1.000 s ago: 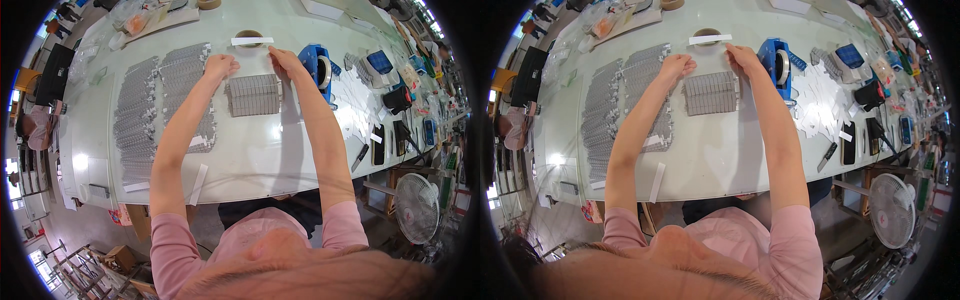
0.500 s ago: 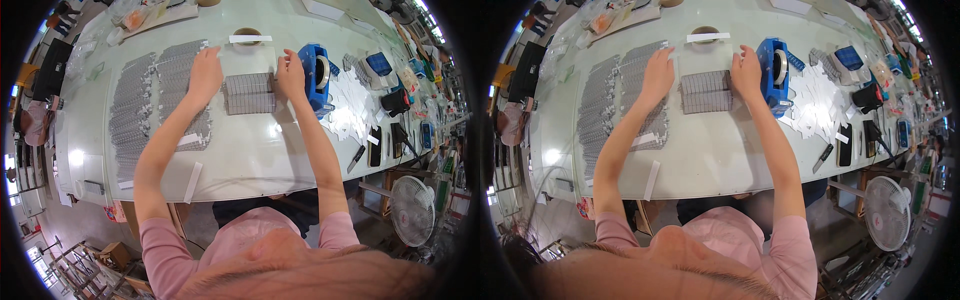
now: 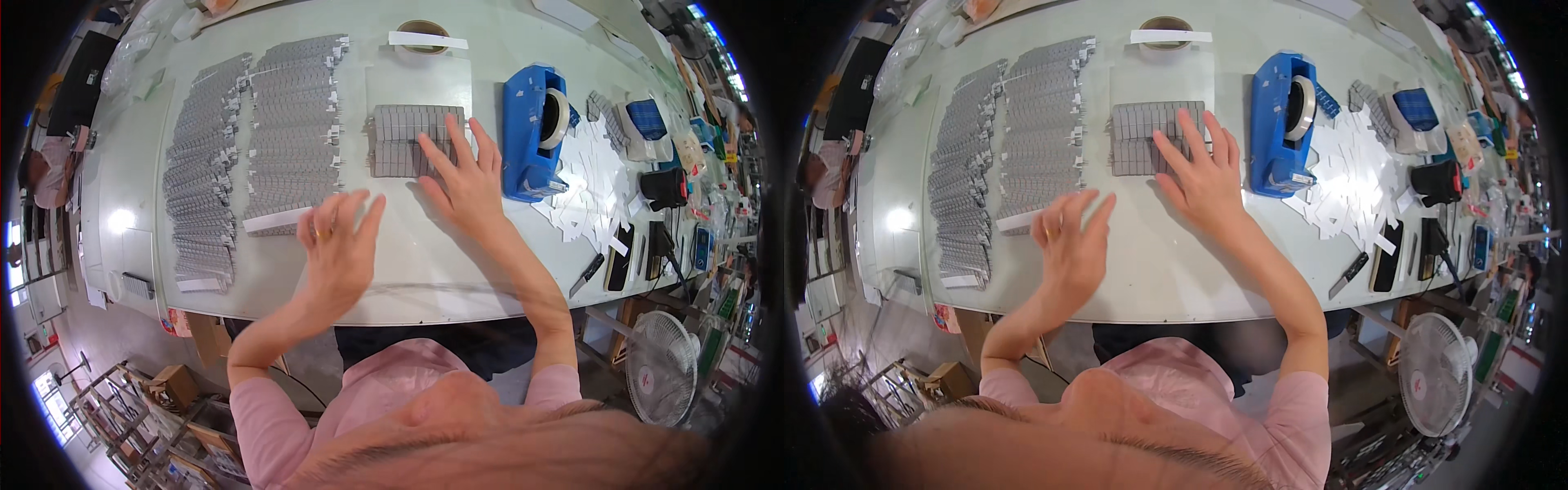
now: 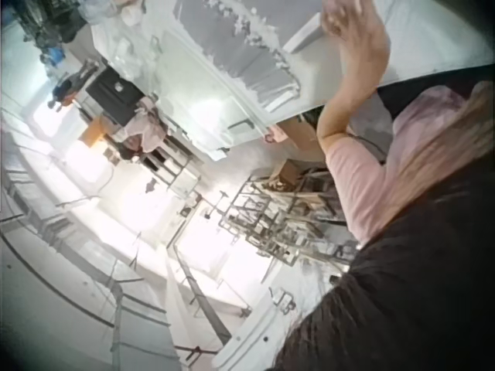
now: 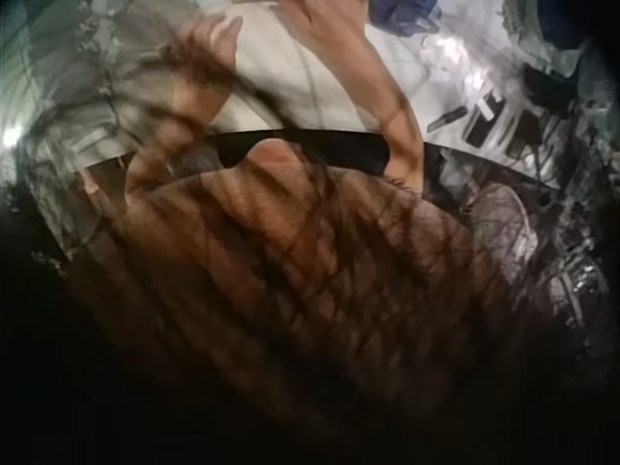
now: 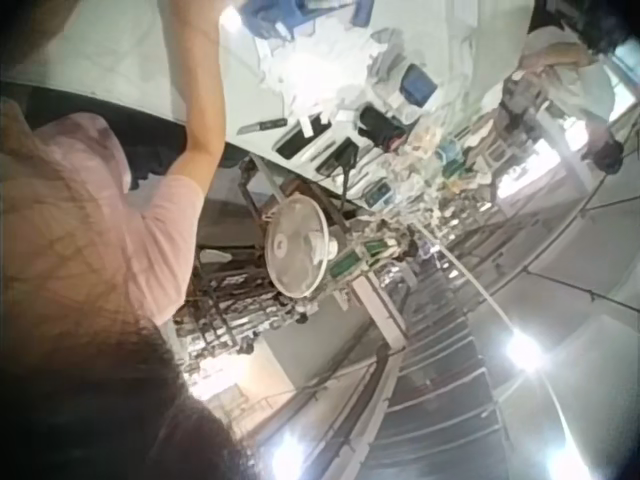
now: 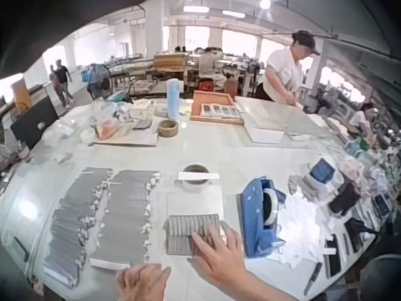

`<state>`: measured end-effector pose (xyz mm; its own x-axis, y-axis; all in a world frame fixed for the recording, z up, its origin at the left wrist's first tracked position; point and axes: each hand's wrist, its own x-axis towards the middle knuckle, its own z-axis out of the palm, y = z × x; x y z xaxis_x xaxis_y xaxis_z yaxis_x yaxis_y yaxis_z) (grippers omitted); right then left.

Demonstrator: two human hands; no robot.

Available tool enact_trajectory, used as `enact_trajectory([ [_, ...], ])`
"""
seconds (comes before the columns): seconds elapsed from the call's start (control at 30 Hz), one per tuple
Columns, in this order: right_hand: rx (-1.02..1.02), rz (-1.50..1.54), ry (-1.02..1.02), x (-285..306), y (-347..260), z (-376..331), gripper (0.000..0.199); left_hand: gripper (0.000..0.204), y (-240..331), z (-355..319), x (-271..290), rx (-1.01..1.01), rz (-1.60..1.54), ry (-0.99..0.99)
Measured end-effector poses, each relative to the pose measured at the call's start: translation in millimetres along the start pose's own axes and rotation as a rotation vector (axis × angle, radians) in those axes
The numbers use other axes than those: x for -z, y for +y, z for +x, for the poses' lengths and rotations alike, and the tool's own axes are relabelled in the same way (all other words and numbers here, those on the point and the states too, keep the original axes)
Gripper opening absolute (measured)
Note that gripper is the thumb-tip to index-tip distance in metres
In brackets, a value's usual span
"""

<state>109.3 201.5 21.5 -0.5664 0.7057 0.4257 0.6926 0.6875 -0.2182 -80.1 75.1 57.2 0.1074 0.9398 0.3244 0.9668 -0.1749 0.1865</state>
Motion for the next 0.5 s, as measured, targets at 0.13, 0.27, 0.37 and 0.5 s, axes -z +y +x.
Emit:
enact_trajectory([
  [0.13, 0.008, 0.015, -0.014, -8.3, 2.8, 0.0, 0.052, 0.048, 16.5, -24.7, 3.4, 0.062, -0.094, -0.102],
  [0.27, 0.023, 0.031, -0.024, -13.2, 3.8, 0.5, 0.05, 0.047, 22.7, -43.9, 4.5, 0.128, -0.16, -0.149],
  [0.37, 0.016, 0.04, -0.038, -12.0, 3.7, 0.6, 0.049, 0.045, 25.8, -53.9, 0.3, 0.146, -0.201, -0.139],
  [0.5, 0.013, 0.044, -0.031, -12.9, 4.7, 0.9, 0.047, 0.045, 30.7, -54.7, 1.3, 0.139, -0.204, -0.13],
])
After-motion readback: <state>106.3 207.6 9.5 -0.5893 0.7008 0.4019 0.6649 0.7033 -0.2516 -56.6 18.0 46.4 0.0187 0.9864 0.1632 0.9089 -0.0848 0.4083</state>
